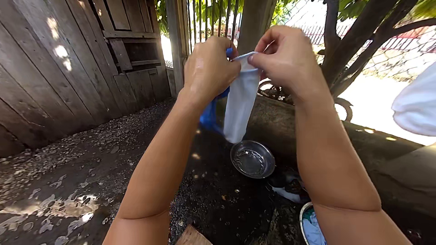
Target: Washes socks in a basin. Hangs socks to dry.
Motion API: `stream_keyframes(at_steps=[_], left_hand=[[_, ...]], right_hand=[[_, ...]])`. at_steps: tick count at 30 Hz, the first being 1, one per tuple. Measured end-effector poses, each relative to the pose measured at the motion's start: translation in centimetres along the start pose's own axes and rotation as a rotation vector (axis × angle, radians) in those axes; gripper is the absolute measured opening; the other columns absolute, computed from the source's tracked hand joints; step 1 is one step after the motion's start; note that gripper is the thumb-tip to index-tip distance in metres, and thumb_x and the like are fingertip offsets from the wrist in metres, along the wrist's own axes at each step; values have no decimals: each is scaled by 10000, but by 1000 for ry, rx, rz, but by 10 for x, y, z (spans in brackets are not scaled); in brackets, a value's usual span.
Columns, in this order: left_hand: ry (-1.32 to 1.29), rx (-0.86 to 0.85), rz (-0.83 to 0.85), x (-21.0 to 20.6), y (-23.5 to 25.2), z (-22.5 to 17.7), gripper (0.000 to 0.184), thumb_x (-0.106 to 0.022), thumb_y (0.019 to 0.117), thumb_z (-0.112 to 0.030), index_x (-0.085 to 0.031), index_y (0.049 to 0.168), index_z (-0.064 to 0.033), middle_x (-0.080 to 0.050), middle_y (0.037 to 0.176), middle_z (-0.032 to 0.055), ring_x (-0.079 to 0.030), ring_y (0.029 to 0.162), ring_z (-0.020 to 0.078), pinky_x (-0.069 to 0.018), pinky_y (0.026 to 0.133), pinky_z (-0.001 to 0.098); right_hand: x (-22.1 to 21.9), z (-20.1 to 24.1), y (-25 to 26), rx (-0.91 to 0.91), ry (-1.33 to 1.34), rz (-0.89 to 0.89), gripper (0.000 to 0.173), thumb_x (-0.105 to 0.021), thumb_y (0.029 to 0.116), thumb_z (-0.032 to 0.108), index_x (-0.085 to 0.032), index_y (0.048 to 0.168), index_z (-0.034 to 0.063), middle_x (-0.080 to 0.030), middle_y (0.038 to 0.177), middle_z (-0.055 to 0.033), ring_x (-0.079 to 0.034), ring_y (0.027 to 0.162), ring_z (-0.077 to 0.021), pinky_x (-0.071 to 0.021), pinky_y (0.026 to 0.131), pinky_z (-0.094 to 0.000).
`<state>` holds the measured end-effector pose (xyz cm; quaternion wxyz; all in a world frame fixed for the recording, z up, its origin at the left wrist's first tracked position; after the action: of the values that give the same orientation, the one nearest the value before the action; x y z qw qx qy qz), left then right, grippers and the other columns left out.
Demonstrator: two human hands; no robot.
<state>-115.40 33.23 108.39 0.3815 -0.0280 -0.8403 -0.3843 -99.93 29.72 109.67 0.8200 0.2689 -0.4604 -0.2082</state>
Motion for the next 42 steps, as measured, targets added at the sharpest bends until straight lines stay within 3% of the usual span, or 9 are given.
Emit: stream_keyframes(at_steps=[4, 12, 16, 20, 23, 26, 33, 37, 42], left_hand=[[296, 40, 111, -12, 0, -8, 226, -619, 962, -190, -744, 1135, -118, -707, 1127, 202, -652, 1114, 418, -489, 860, 653], [-118, -253, -238, 51, 8, -85, 250, -560, 990, -222, -736, 1024, -46, -688, 835, 188, -671, 806, 384, -491, 688, 628], [-127, -405, -277, 78, 10, -140, 256, -572, 1024, -264, -714, 1089, -61, -701, 913, 158, -679, 872, 329, -509, 750, 572], [-16, -479, -326, 96, 18, -178, 248, -585, 1015, -267, -707, 1112, -75, -708, 956, 146, -682, 917, 321, -515, 776, 571], [46, -496, -371, 108, 22, -201, 259, -596, 1010, -284, -713, 1122, -81, -710, 1011, 155, -679, 974, 332, -507, 811, 581], [89, -530, -396, 115, 23, -220, 272, -587, 1013, -298, -713, 1127, -86, -710, 1041, 144, -676, 1003, 320, -505, 838, 570], [147, -549, -394, 123, 29, -245, 265, -583, 1004, -286, -699, 1148, -95, -694, 1105, 153, -654, 1066, 337, -482, 871, 596], [165, -525, -334, 121, 39, -248, 273, -620, 990, -286, -701, 1132, -67, -679, 1137, 174, -638, 1093, 354, -472, 889, 622], [185, -507, -323, 115, 41, -249, 261, -618, 990, -283, -704, 1138, -85, -681, 1133, 162, -637, 1094, 341, -473, 896, 606]], right_hand=[[-13, -23, -14, -69, -75, 76, 263, -668, 910, 46, -655, 1165, -17, -678, 1110, -212, -660, 1039, -347, -509, 890, -571], [56, 37, -11, 166, 719, -522, 172, -477, 910, -36, -605, 1002, 31, -598, 861, -22, -558, 694, -65, -488, 612, -254], [99, 52, 1, 182, 1146, -758, 302, -478, 984, 66, -440, 1277, 5, -559, 857, -15, -581, 693, -54, -533, 660, -244], [137, 64, 5, 117, 1146, -856, 541, -351, 1098, 501, -495, 1345, 41, -598, 985, -62, -602, 848, -103, -535, 781, -310], [169, 71, 5, 184, 1060, -838, 625, -185, 1125, 470, -400, 1527, 43, -504, 1468, -134, -509, 1316, -173, -433, 1100, -375], [192, 71, 8, 164, 963, -924, 584, -257, 1129, 440, -608, 1311, 10, -641, 1258, -128, -600, 1165, -164, -489, 989, -362], [219, 57, 13, 152, 1103, -687, 305, -432, 1079, 332, -592, 1111, 74, -628, 957, -61, -640, 883, -157, -561, 779, -380], [217, 50, 12, 136, 1122, -674, 323, -461, 1073, 321, -605, 1198, 60, -633, 1066, -91, -641, 972, -187, -563, 832, -403], [217, 46, 18, 186, 1056, -661, 218, -492, 1038, 256, -611, 1043, 73, -620, 916, -56, -634, 838, -151, -555, 749, -360]])
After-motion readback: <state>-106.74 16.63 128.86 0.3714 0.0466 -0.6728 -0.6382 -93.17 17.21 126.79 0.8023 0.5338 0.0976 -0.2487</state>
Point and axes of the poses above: each hand's wrist, its own y-axis towards the middle knuckle, its own x-axis out of the back of the hand, z = x × y, the point moved 4 cm from there along y, towards the middle knuckle
